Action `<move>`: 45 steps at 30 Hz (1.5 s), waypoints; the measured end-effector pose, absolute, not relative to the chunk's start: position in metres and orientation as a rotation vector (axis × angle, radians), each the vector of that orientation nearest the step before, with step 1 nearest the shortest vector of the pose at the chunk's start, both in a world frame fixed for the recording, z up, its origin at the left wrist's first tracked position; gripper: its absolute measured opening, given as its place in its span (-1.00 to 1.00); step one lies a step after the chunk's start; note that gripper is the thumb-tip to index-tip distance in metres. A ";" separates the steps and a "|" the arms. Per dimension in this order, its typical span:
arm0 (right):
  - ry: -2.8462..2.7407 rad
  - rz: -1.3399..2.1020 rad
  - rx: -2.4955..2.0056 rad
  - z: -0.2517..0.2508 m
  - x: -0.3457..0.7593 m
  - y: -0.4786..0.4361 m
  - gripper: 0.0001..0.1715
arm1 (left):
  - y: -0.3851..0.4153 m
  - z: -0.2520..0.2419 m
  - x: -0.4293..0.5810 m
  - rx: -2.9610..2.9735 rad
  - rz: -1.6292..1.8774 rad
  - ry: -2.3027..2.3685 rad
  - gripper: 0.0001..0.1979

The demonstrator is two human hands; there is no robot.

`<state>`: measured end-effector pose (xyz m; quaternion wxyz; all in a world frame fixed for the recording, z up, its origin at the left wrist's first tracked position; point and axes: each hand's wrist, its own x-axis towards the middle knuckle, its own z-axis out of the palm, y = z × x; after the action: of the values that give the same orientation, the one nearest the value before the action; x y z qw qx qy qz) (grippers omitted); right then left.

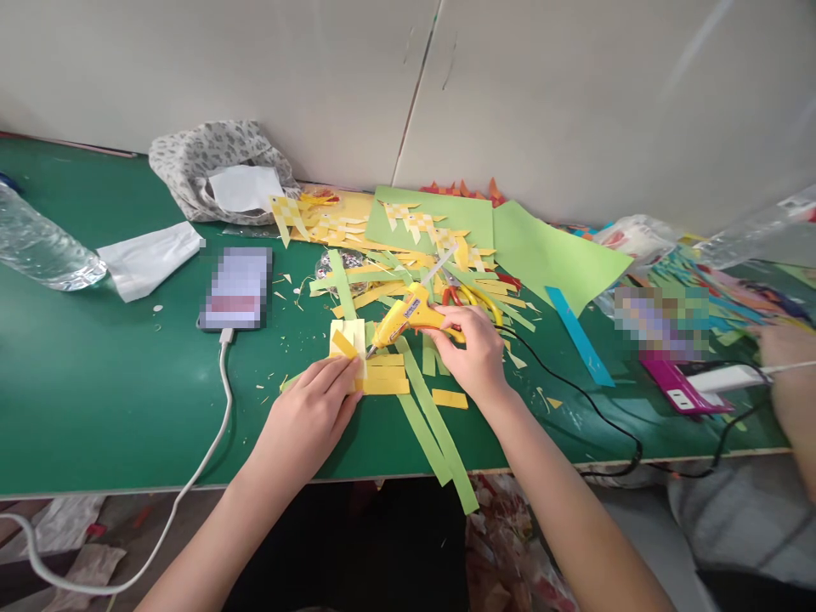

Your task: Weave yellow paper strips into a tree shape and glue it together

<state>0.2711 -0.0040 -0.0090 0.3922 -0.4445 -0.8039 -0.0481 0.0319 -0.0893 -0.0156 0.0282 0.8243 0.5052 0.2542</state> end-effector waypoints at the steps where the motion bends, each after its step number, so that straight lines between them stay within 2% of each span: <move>1: -2.038 -0.125 -1.120 -0.009 0.271 -0.005 -0.80 | -0.089 -0.016 0.032 2.543 0.788 1.560 -0.69; 8: -2.052 -0.216 -1.088 -0.004 0.269 -0.007 -0.78 | -0.089 -0.016 0.032 2.555 0.783 1.559 -0.69; 21: -2.052 -0.189 -1.112 -0.006 0.270 -0.008 -0.74 | -0.089 -0.016 0.032 2.542 0.793 1.564 -0.70; 29: -2.077 -0.329 -0.956 -0.004 0.267 -0.008 -0.73 | -0.089 -0.016 0.031 2.570 0.814 1.551 -0.70; 36: -2.089 -0.311 -0.946 -0.008 0.268 -0.007 -0.75 | -0.089 -0.017 0.031 2.569 0.803 1.561 -0.69; 42: -2.022 -0.257 -1.082 -0.010 0.267 -0.004 -0.74 | -0.089 -0.015 0.032 2.563 0.770 1.571 -0.69; 45: -1.916 -0.233 -1.212 -0.007 0.268 -0.001 -0.65 | -0.090 -0.013 0.032 2.547 0.745 1.583 -0.71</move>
<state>0.2677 -0.0014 -0.0074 0.4179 -0.4833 -0.7637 -0.0929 0.0316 -0.0897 -0.0134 0.0260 0.8239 0.5122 0.2411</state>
